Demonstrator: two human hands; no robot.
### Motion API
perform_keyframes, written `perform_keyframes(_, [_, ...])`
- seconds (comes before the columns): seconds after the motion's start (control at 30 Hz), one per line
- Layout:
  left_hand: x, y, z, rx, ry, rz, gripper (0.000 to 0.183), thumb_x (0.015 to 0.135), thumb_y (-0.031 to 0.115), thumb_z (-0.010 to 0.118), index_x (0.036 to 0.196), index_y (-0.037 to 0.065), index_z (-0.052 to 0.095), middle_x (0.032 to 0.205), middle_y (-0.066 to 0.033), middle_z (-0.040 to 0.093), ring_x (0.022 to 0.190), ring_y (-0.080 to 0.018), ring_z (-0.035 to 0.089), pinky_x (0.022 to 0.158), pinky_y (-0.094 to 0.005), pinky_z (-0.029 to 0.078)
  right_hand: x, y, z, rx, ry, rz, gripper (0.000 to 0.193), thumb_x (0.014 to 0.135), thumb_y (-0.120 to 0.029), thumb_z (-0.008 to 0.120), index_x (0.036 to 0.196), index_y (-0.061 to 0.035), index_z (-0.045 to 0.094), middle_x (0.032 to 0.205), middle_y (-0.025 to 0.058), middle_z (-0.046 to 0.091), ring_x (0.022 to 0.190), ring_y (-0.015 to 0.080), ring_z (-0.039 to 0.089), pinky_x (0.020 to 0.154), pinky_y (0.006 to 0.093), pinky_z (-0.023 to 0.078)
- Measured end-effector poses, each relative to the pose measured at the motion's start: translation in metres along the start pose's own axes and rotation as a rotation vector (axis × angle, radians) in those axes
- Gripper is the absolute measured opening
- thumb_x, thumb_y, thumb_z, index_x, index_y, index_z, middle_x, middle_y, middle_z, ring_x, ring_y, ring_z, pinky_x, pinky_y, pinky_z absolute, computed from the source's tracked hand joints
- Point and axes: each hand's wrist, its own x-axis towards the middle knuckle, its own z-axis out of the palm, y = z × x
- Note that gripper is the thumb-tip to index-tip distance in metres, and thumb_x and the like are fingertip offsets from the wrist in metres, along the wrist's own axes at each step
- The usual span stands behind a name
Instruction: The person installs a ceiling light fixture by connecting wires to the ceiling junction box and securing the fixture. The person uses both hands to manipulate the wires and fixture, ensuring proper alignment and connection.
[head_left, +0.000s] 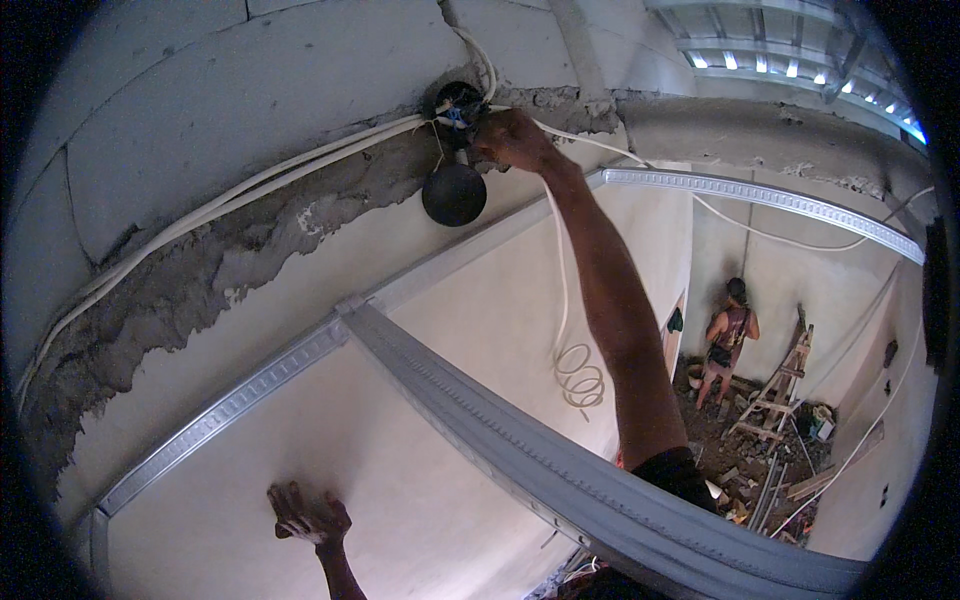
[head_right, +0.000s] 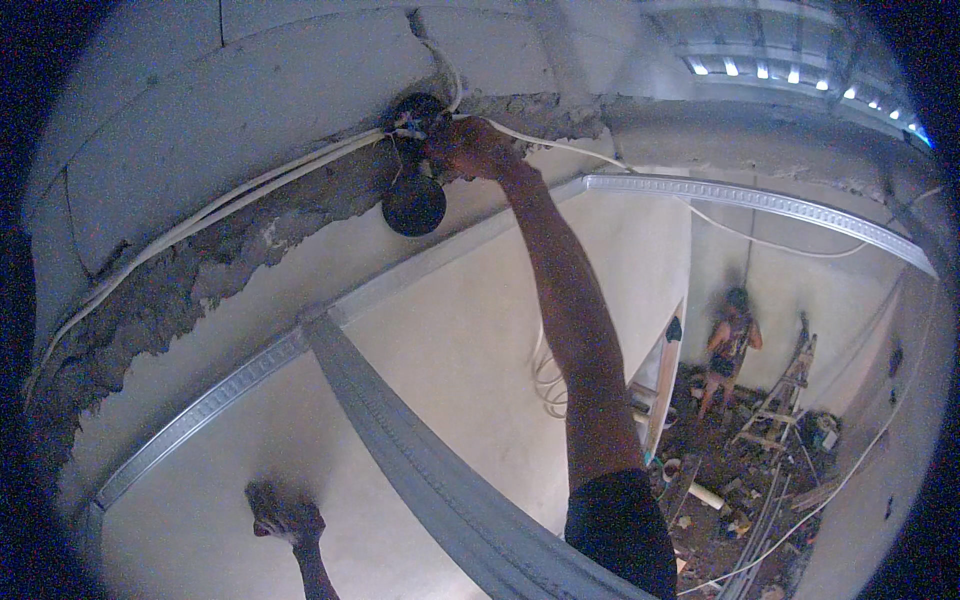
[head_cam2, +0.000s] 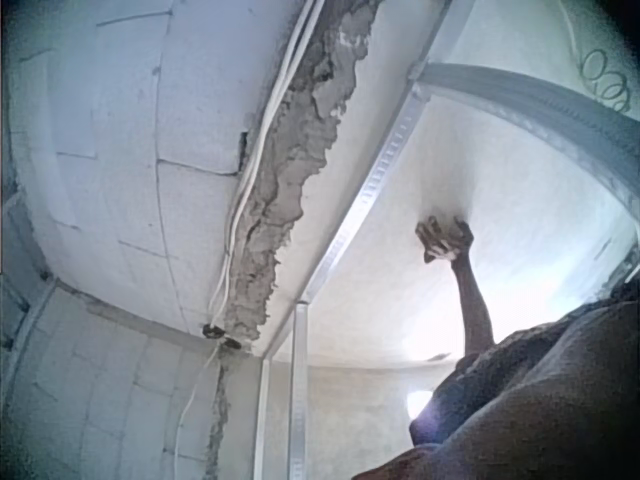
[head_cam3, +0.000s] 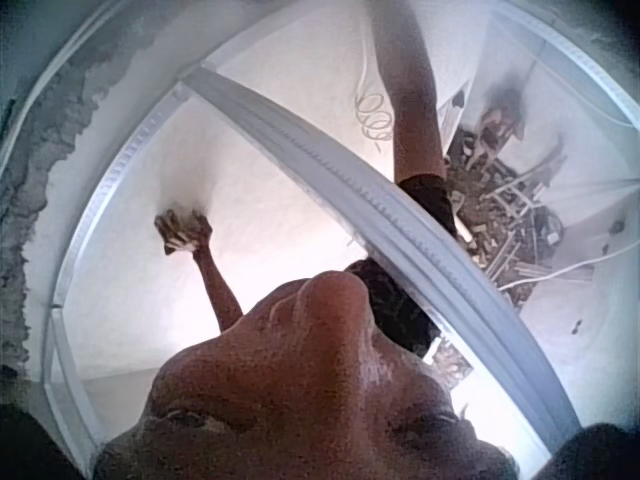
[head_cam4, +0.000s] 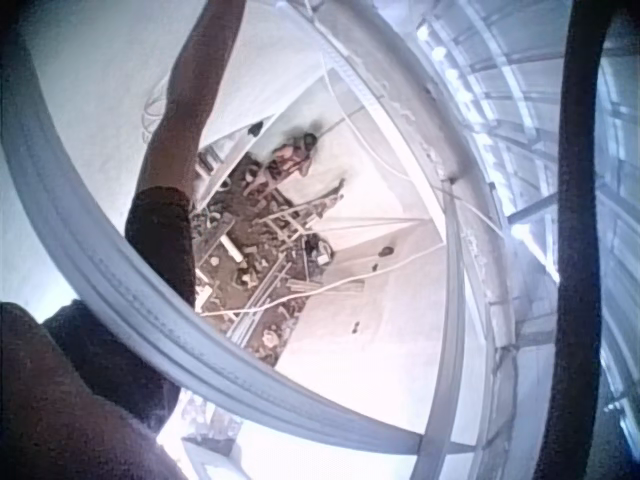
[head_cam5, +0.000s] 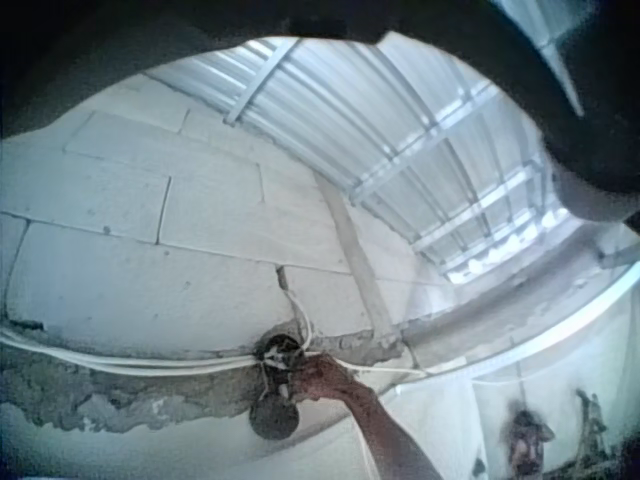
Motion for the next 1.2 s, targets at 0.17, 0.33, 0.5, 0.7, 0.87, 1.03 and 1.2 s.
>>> perform_keyframes(0.17, [-0.009,-0.007,0.008,-0.006,-0.012,-0.025,0.058,0.083,0.035,0.055,0.13,0.002,0.044,0.133,-0.0201,0.045,0.129,-0.0399,0.035,0.105,-0.0534,0.023,0.016,0.031,-0.024,0.134,-0.276,0.109,0.042,0.084,-0.035,0.063,0.112,-0.0048,0.063,0.09,0.0122,0.068,0.077,0.0163,0.063,0.067,0.0322,0.053])
perform_keyframes(0.33, [-0.01,-0.007,0.007,0.011,-0.049,-0.024,0.059,0.084,0.036,0.053,0.132,0.002,0.043,0.135,-0.021,0.043,0.129,-0.0412,0.034,0.106,-0.0541,0.022,0.011,-0.003,-0.047,-0.226,-0.365,-0.058,0.038,0.087,-0.029,0.058,0.119,-0.0103,0.06,0.091,0.0122,0.068,0.081,0.0189,0.063,0.072,0.0335,0.052])
perform_keyframes(0.5, [-0.01,-0.009,0.01,0.006,-0.046,-0.002,0.061,0.085,0.037,0.054,0.134,0.003,0.043,0.137,-0.0218,0.041,0.13,-0.043,0.033,0.104,-0.0556,0.022,0.019,0.007,-0.047,-0.501,-0.278,-0.197,0.038,0.086,-0.029,0.057,0.12,-0.013,0.06,0.099,0.0132,0.067,0.086,0.0272,0.064,0.077,0.0401,0.051])
perform_keyframes(0.7, [-0.017,-0.012,0.009,0.04,-0.077,-0.02,0.06,0.087,0.036,0.053,0.135,0.002,0.042,0.137,-0.0227,0.04,0.129,-0.0441,0.033,0.103,-0.0559,0.025,0.018,-0.005,-0.044,-0.455,-0.336,-0.126,0.039,0.092,-0.036,0.054,0.122,-0.0118,0.059,0.089,0.0151,0.067,0.079,0.0248,0.063,0.072,0.0402,0.05])
perform_keyframes(0.87, [0.006,0.0,0.003,0.002,0.034,0.045,0.051,0.086,0.033,0.054,0.127,0.002,0.048,0.135,-0.024,0.043,0.125,-0.0407,0.041,0.096,-0.0477,0.03,0.016,0.025,-0.027,0.013,-0.275,0.006,0.034,0.094,-0.03,0.054,0.118,-0.0073,0.059,0.069,0.0054,0.061,0.062,0.0134,0.055,0.059,0.0318,0.046])
perform_keyframes(1.03, [0.002,-0.003,0.005,0.02,0.039,0.048,0.052,0.088,0.034,0.053,0.129,0.002,0.047,0.136,-0.0242,0.042,0.125,-0.041,0.041,0.096,-0.0487,0.03,0.006,0.047,-0.005,0.129,-0.109,-0.194,0.023,0.096,-0.021,0.053,0.108,-0.0041,0.061,0.065,0.0037,0.06,0.057,0.009,0.052,0.052,0.0262,0.042])
perform_keyframes(1.2, [-0.004,-0.005,0.008,0.03,-0.003,0.035,0.058,0.09,0.039,0.049,0.131,-0.001,0.044,0.133,-0.0221,0.044,0.126,-0.0443,0.038,0.102,-0.0571,0.027,0.01,0.052,0.006,0.253,-0.019,-0.054,0.017,0.097,-0.014,0.049,0.098,-0.0024,0.062,0.065,0.0038,0.059,0.057,0.0069,0.052,0.05,0.0252,0.041])
